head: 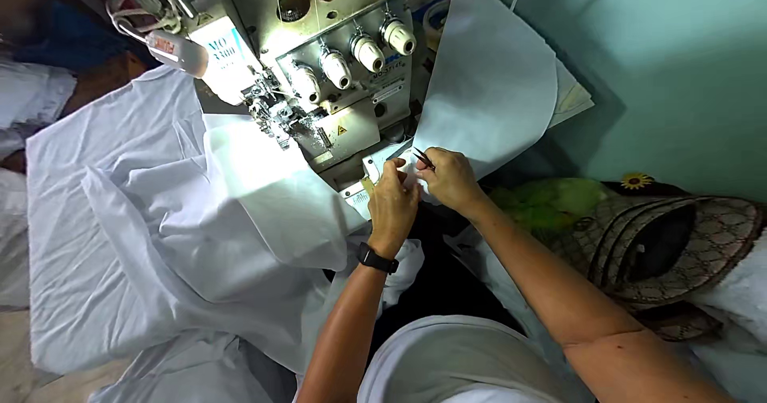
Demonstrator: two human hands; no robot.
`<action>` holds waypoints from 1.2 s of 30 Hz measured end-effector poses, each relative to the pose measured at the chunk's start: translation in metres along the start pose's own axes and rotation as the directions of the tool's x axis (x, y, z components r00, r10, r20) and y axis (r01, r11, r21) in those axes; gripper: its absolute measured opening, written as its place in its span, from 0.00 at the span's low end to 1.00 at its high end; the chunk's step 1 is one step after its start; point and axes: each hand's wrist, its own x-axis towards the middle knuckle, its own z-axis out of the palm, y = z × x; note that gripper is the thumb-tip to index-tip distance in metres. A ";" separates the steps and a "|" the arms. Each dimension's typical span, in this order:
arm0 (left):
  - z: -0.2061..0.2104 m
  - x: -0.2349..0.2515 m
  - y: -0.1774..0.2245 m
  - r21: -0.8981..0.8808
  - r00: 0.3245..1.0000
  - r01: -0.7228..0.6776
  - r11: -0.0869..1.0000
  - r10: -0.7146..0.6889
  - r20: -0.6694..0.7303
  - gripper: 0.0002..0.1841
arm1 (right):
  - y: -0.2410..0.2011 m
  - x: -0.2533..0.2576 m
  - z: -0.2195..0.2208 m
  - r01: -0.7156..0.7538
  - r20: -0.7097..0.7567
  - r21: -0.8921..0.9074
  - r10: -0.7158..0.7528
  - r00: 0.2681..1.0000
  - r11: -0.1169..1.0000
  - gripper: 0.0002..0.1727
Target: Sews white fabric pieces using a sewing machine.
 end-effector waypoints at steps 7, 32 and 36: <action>-0.031 0.000 0.000 -0.152 0.996 -0.009 0.988 0.022 0.085 0.26 | 0.016 0.007 -0.043 -0.190 0.060 0.706 0.210 0.976 0.682 0.10; -0.065 0.069 0.098 -0.545 0.839 -0.457 0.703 0.545 0.000 0.16 | 0.034 0.063 -0.164 0.038 -0.362 -0.146 -0.089 0.928 0.988 0.17; -0.115 0.007 0.087 -0.471 0.777 -0.628 0.620 0.466 -0.423 0.11 | -0.025 0.018 -0.150 0.471 -0.559 -0.262 -0.530 0.637 0.842 0.16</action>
